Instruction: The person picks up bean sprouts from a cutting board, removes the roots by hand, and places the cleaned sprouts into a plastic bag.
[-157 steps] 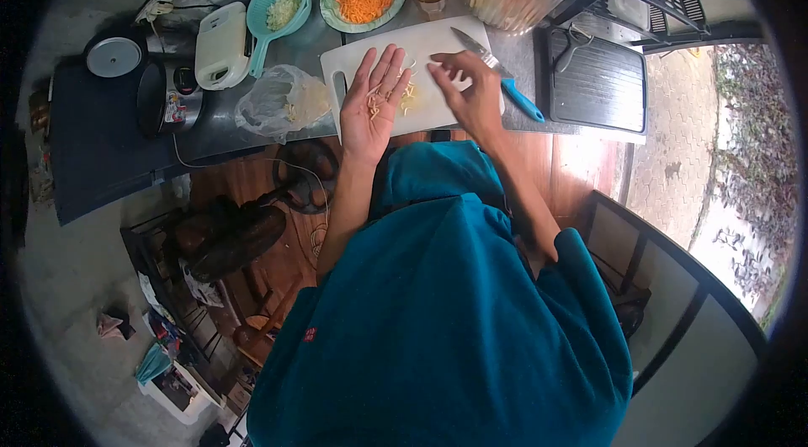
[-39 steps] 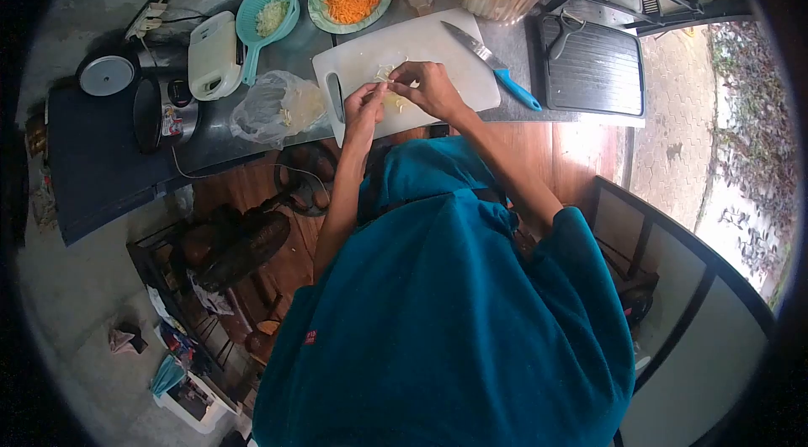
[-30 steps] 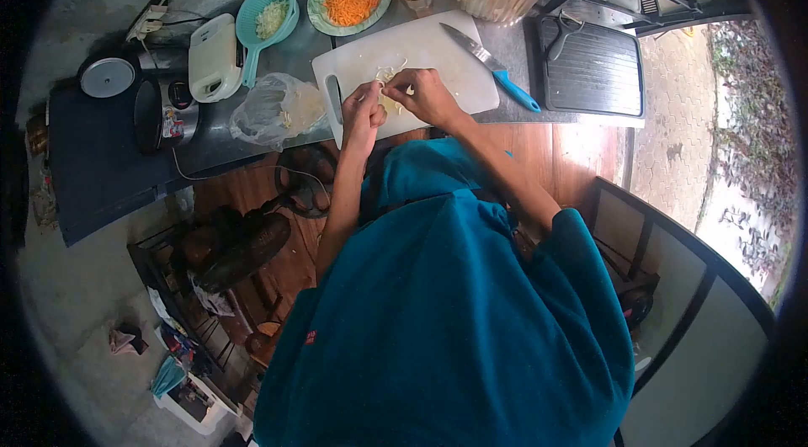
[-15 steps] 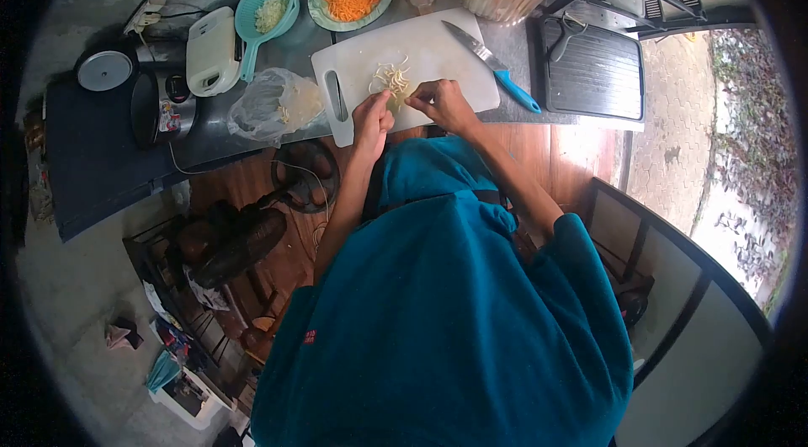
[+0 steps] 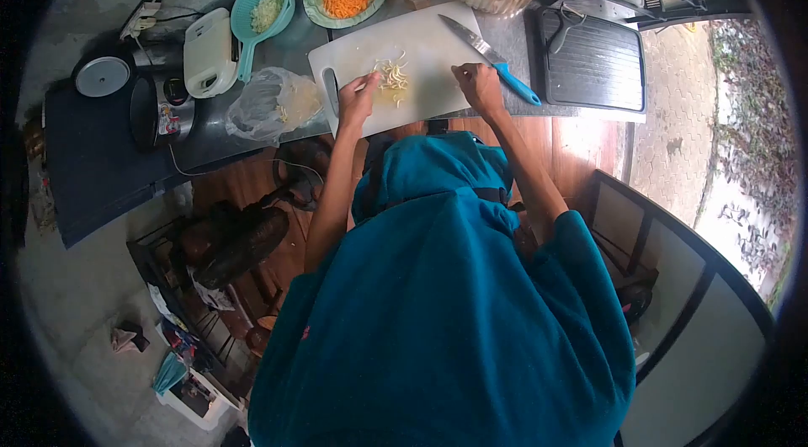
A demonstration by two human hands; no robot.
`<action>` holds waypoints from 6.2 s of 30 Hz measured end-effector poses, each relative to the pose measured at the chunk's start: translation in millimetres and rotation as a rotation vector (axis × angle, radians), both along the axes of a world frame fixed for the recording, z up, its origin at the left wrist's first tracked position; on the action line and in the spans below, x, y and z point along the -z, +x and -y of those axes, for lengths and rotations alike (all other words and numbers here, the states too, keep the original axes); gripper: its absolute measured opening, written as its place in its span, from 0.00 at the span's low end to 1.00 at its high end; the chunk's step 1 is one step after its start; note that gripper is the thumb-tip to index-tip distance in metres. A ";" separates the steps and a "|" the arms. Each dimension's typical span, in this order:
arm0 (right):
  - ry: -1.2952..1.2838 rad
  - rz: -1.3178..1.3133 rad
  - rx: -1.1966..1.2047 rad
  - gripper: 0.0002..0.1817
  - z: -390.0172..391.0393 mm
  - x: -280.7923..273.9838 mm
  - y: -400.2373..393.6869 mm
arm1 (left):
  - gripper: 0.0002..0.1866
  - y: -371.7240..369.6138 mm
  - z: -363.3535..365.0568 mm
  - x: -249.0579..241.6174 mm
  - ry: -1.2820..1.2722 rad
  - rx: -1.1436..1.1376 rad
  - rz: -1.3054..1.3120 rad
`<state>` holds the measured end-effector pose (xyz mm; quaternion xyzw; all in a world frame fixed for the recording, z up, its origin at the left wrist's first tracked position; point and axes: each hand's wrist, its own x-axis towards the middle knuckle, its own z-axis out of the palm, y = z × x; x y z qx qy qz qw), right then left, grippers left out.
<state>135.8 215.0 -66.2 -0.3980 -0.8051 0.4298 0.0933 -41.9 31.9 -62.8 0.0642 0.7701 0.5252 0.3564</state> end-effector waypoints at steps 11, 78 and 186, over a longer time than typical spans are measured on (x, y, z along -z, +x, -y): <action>0.357 0.040 -0.025 0.15 2.6 23.0 -0.8 | 0.29 5.8 5.3 -59.1 0.893 -0.200 0.760; 0.089 0.003 -0.070 0.10 -19.4 20.9 7.1 | 0.14 25.8 -11.7 -42.7 0.413 -0.011 0.187; -0.037 -0.348 -0.278 0.14 284.5 -170.6 -261.7 | 0.21 -147.5 156.4 -97.5 1.099 -0.768 0.772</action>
